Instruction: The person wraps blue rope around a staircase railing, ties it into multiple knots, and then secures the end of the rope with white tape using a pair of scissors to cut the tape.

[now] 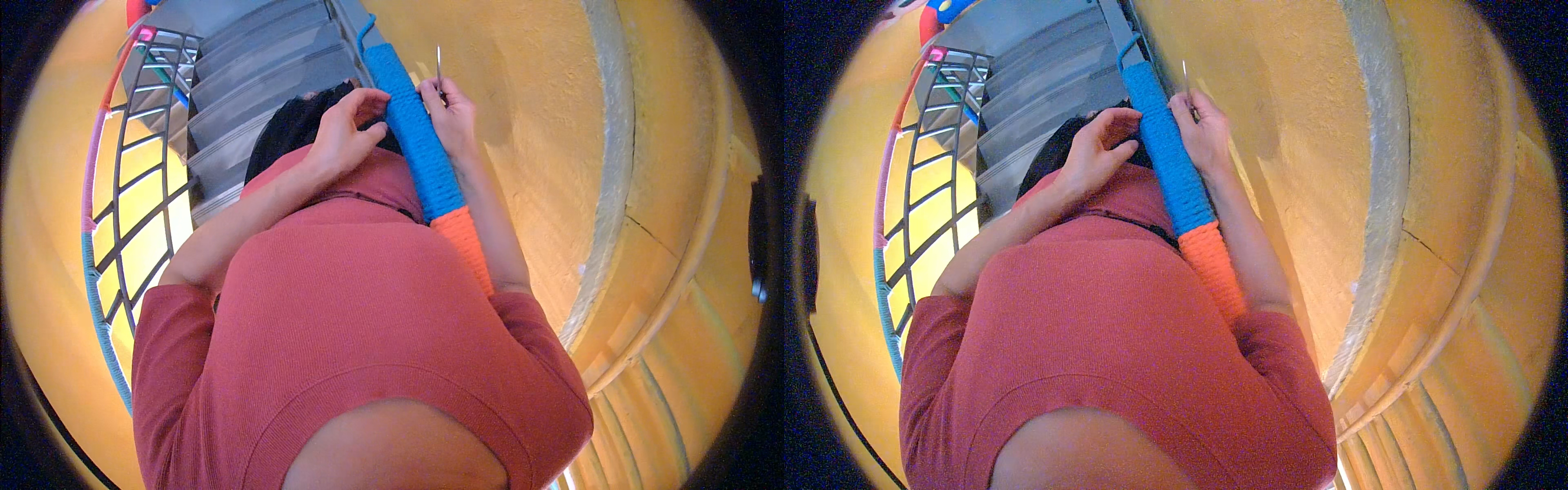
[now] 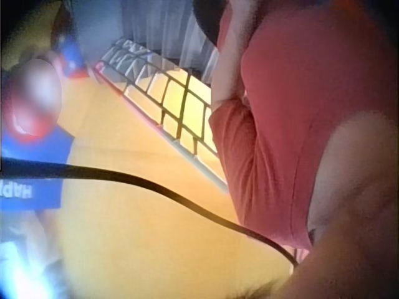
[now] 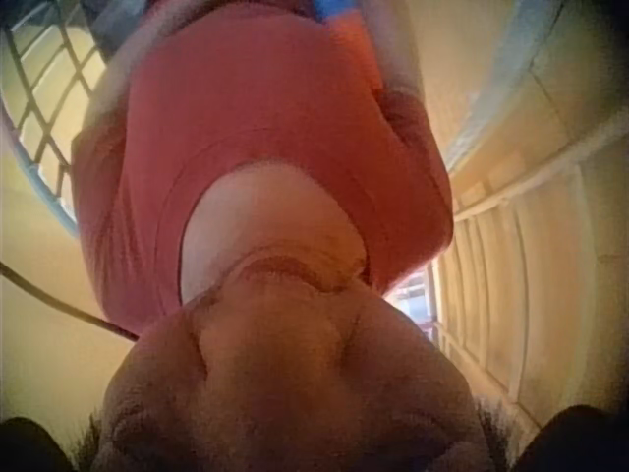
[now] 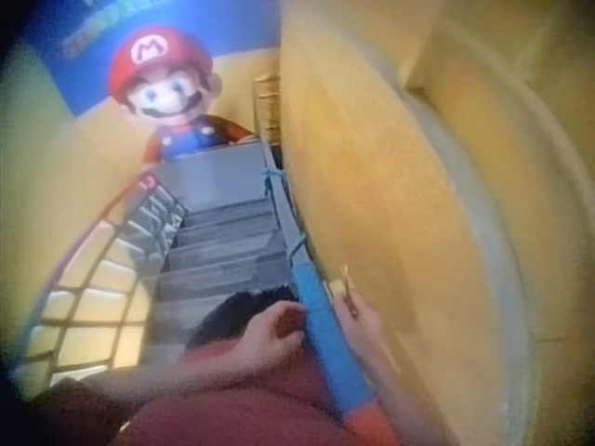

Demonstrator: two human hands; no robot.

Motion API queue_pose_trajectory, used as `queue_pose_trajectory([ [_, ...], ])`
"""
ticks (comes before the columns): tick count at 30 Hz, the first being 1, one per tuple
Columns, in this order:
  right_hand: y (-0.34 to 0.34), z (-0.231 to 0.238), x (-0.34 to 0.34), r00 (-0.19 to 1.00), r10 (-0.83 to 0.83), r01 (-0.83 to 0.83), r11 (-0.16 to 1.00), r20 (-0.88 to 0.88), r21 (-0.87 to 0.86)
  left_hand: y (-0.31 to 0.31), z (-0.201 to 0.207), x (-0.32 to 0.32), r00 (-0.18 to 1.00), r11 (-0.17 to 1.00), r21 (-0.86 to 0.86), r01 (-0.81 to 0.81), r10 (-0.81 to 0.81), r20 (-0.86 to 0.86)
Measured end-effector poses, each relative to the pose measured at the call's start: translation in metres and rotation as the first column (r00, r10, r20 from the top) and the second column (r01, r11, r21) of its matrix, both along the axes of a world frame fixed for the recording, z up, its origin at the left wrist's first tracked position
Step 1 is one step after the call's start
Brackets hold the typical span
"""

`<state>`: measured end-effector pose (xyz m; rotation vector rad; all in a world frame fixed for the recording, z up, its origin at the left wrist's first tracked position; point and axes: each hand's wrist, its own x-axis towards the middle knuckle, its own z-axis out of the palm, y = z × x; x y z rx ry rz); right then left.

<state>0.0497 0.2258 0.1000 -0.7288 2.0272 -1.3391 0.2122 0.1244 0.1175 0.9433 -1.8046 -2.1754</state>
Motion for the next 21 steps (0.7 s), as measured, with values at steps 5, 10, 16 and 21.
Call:
queue_pose_trajectory([
  [5,-0.002,0.003,0.001,1.000,0.005,-0.005,1.000,-0.004,0.009,0.007,0.003,-0.001,0.999,0.996,-0.079,-0.037,0.038,0.010],
  [10,-0.010,0.008,-0.002,0.997,0.044,-0.040,0.998,-0.067,0.048,0.000,0.005,-0.007,0.997,0.986,-0.163,-0.030,0.041,0.067],
  [16,-0.016,0.012,-0.007,0.991,0.122,-0.120,0.992,-0.060,0.039,-0.007,0.008,-0.016,0.988,0.988,-0.154,0.026,-0.003,0.152],
  [21,-0.002,0.015,-0.004,0.987,0.148,-0.151,0.987,-0.059,-0.048,-0.022,0.016,-0.011,0.977,0.983,-0.101,0.152,-0.134,0.168],
])
